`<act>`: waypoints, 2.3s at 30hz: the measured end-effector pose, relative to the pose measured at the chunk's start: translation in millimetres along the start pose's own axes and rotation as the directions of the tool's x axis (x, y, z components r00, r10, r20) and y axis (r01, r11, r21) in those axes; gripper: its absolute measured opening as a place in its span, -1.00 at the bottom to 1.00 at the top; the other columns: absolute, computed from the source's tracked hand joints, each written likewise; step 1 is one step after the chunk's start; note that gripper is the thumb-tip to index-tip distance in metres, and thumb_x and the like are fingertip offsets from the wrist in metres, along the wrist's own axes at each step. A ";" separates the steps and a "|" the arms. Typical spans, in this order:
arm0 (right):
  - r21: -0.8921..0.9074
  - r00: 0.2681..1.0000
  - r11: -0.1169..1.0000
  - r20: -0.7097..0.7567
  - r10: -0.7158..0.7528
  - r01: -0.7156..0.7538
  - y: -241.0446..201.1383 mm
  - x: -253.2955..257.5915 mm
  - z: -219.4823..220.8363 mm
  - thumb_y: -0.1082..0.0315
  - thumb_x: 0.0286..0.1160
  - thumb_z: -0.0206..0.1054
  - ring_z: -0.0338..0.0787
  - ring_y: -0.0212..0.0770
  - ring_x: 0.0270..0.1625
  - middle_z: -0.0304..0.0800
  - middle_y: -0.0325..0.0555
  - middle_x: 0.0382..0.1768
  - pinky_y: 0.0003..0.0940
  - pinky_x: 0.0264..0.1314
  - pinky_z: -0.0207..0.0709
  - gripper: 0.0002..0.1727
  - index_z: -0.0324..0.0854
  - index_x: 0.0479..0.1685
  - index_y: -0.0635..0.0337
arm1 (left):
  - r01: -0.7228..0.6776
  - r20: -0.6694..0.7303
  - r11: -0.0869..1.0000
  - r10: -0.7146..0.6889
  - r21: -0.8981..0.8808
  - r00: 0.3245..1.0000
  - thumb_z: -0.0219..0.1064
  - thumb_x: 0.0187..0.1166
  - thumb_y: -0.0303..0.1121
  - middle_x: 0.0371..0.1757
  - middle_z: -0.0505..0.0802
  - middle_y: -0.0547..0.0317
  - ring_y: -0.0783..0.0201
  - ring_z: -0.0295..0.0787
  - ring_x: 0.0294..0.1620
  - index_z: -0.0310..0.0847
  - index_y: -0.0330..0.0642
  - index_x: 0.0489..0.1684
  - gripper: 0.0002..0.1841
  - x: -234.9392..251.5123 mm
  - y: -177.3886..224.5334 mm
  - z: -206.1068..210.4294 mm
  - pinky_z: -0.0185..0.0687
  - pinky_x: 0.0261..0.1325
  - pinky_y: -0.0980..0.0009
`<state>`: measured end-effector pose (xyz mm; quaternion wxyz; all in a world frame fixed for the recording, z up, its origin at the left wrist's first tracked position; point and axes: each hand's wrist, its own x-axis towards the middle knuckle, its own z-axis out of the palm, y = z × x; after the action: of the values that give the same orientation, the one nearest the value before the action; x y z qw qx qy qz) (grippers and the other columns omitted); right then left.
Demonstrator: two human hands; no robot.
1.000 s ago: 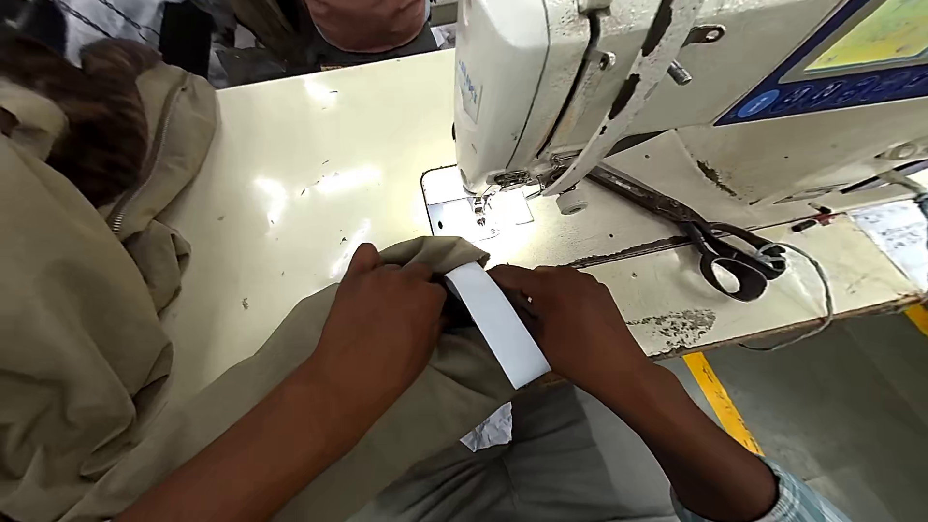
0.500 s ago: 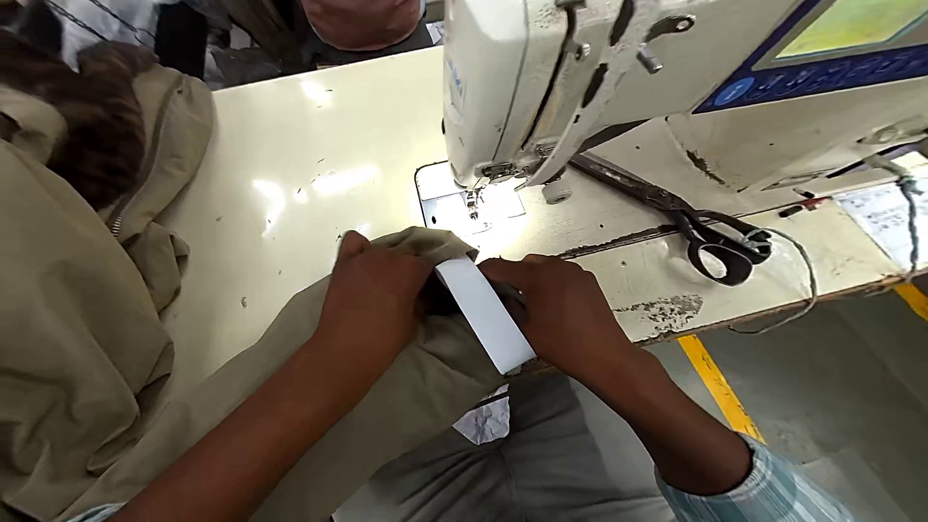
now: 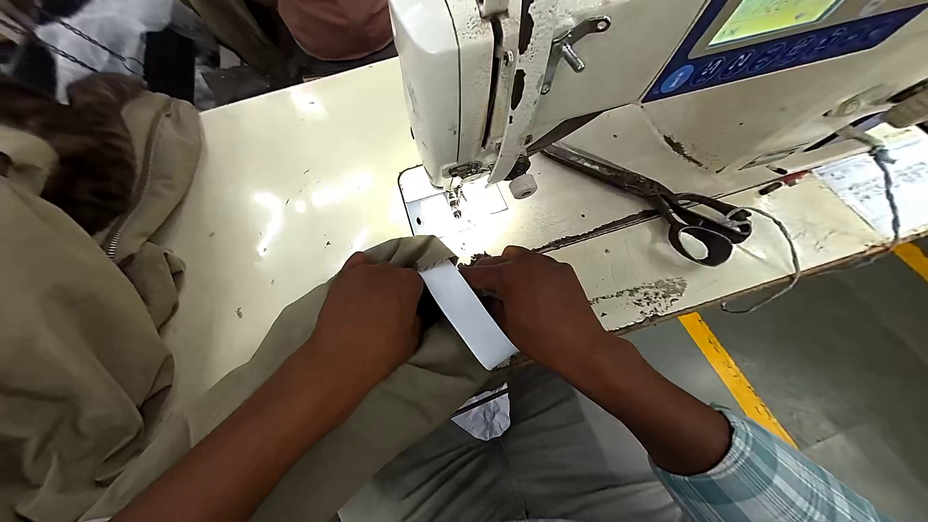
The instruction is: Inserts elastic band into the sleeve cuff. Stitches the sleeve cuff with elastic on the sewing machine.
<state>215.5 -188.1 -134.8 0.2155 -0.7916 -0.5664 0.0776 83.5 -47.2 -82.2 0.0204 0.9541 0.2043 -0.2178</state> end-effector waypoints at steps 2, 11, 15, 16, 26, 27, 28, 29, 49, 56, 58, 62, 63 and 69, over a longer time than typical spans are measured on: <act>-0.007 1.000 1.000 -0.009 -0.001 0.001 0.0 -0.4 -0.2 0.41 0.35 0.51 0.80 -0.10 -0.22 0.90 -0.30 -0.21 -0.08 -0.41 0.55 -0.72 0.93 -0.07 -0.23 | -0.042 -0.131 0.998 0.049 0.053 0.990 0.49 0.46 -0.34 -0.56 0.76 0.16 0.10 0.74 -0.43 0.73 -0.14 -0.50 -0.84 -3.5 5.4 -2.5 0.56 -0.02 0.02; 0.022 1.000 1.000 -0.004 -0.008 0.009 1.4 -3.1 -1.0 0.44 0.29 0.56 0.80 -0.09 -0.15 0.93 -0.33 -0.11 -0.11 -0.39 0.54 -0.65 0.93 -0.02 -0.26 | -0.107 -0.430 0.994 0.101 0.010 0.897 0.57 0.35 -0.22 -0.50 0.85 0.12 0.03 0.84 -0.31 0.82 -0.06 -0.57 -0.82 -2.8 -10.1 22.9 0.52 0.15 -0.19; 0.023 0.999 0.999 -0.022 -0.031 0.031 1.8 -1.4 0.8 0.43 0.30 0.54 0.78 -0.13 -0.18 0.92 -0.36 -0.15 -0.17 -0.43 0.51 -0.71 0.94 -0.10 -0.24 | -0.257 -0.661 0.963 0.247 0.084 0.708 0.43 0.49 -0.22 -0.08 0.85 -0.02 -0.09 0.80 -0.07 0.77 -0.16 -0.11 -0.78 2.0 -23.8 12.5 0.40 0.19 -0.28; 0.017 0.999 0.999 -0.032 -0.041 0.041 1.7 -1.4 1.4 0.45 0.30 0.52 0.78 -0.13 -0.20 0.91 -0.36 -0.19 -0.19 -0.46 0.49 -0.72 0.94 -0.15 -0.21 | -0.353 -0.658 0.922 0.365 0.158 0.659 0.30 0.60 -0.27 0.12 0.86 0.03 -0.03 0.81 0.08 0.76 -0.10 0.09 -0.76 3.8 -23.4 13.3 0.46 0.20 -0.19; -0.040 0.997 0.997 -0.014 -0.073 0.072 2.6 -0.1 5.3 0.44 0.28 0.49 0.72 -0.21 -0.19 0.86 -0.45 -0.21 -0.31 -0.49 0.43 -0.70 0.93 -0.17 -0.27 | -0.586 -0.511 0.750 0.650 0.308 0.563 0.11 0.64 -0.39 0.44 0.77 0.25 0.08 0.68 0.22 0.73 0.00 0.20 -0.68 26.9 -41.8 20.2 0.43 0.14 0.09; -0.044 0.997 0.996 -0.018 -0.079 0.078 1.9 -0.6 5.5 0.42 0.28 0.48 0.69 -0.22 -0.21 0.82 -0.43 -0.25 -0.33 -0.50 0.38 -0.76 0.91 -0.25 -0.24 | -0.604 -0.498 0.740 0.659 0.295 0.564 0.11 0.60 -0.38 0.39 0.80 0.28 0.09 0.69 0.20 0.69 0.02 0.31 -0.62 29.0 -41.4 19.3 0.44 0.13 0.10; -0.046 0.997 0.996 -0.015 -0.082 0.081 1.5 -1.2 5.6 0.41 0.31 0.46 0.68 -0.24 -0.21 0.82 -0.45 -0.23 -0.34 -0.49 0.37 -0.75 0.92 -0.23 -0.25 | -0.625 -0.492 0.734 0.661 0.265 0.566 0.12 0.55 -0.37 0.19 0.85 0.27 0.07 0.70 0.14 0.70 0.02 0.35 -0.58 31.9 -42.9 18.8 0.46 0.12 0.09; -0.052 0.996 0.995 -0.019 -0.090 0.089 1.4 -1.9 6.3 0.43 0.31 0.43 0.68 -0.24 -0.20 0.84 -0.46 -0.18 -0.35 -0.48 0.37 -0.70 0.93 -0.19 -0.29 | -0.635 -0.483 0.733 0.660 0.245 0.576 0.13 0.56 -0.35 0.05 0.86 0.27 0.08 0.71 0.10 0.73 0.02 0.32 -0.59 34.2 -46.0 18.6 0.47 0.10 0.09; -0.080 0.976 0.992 -0.186 -0.109 0.096 14.8 23.2 24.5 0.47 0.34 0.36 0.65 -0.26 -0.21 0.86 -0.45 -0.03 -0.38 -0.43 0.37 -0.57 0.91 0.09 -0.26 | -0.577 -0.598 0.793 0.563 0.196 0.570 0.11 0.48 -0.49 0.08 0.91 0.32 0.09 0.71 0.11 0.88 0.07 -0.04 -0.62 74.7 -76.8 35.3 0.38 0.12 0.06; -0.106 0.984 0.989 -0.134 -0.114 0.100 12.8 26.9 19.8 0.43 0.36 0.37 0.60 -0.27 -0.26 0.75 -0.40 -0.24 -0.42 -0.48 0.31 -0.62 0.92 0.04 -0.26 | -0.611 -0.645 0.777 0.545 0.150 0.535 0.16 0.40 -0.46 -0.01 0.91 0.28 0.10 0.74 0.06 0.90 0.05 -0.13 -0.66 79.7 -80.0 39.9 0.48 0.12 0.08; -0.125 0.984 0.987 -0.135 -0.117 0.101 10.7 27.5 19.9 0.44 0.35 0.38 0.59 -0.27 -0.27 0.73 -0.39 -0.26 -0.43 -0.49 0.30 -0.62 0.92 0.03 -0.24 | -0.626 -0.657 0.770 0.536 0.124 0.530 0.17 0.41 -0.45 -0.01 0.91 0.27 0.12 0.77 0.05 0.91 0.04 -0.15 -0.67 80.8 -80.7 42.7 0.54 0.14 0.11; -0.214 0.972 0.971 -0.185 -0.145 0.104 8.0 26.6 24.3 0.46 0.38 0.35 0.59 -0.27 -0.32 0.76 -0.36 -0.25 -0.43 -0.52 0.29 -0.65 0.91 -0.01 -0.18 | -0.648 -0.676 0.757 0.522 0.086 0.520 0.20 0.36 -0.46 -0.05 0.91 0.26 0.17 0.81 0.00 0.90 0.00 -0.17 -0.69 85.3 -77.6 45.4 0.66 0.13 0.18; -0.225 0.969 0.968 -0.194 -0.151 0.106 9.7 26.4 24.6 0.46 0.38 0.34 0.59 -0.26 -0.33 0.76 -0.36 -0.24 -0.42 -0.52 0.30 -0.65 0.91 -0.01 -0.17 | -0.649 -0.684 0.757 0.515 0.079 0.517 0.22 0.34 -0.47 -0.07 0.91 0.25 0.16 0.81 -0.01 0.90 -0.01 -0.17 -0.70 86.7 -75.1 44.7 0.67 0.10 0.20; -0.225 0.968 0.970 -0.207 -0.143 0.096 23.9 30.2 19.1 0.48 0.34 0.31 0.69 -0.20 -0.24 0.82 -0.34 -0.20 -0.34 -0.44 0.43 -0.64 0.92 -0.07 -0.15 | -0.657 -0.733 0.750 0.488 0.074 0.474 0.29 0.18 -0.49 -0.17 0.89 0.20 0.13 0.84 -0.04 0.84 -0.07 -0.37 -0.80 99.7 -64.0 35.5 0.72 0.08 0.18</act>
<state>239.6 -161.5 -158.5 0.1956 -0.7781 -0.5908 -0.0855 125.5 44.9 -153.4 0.1157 0.9632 -0.1152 0.2133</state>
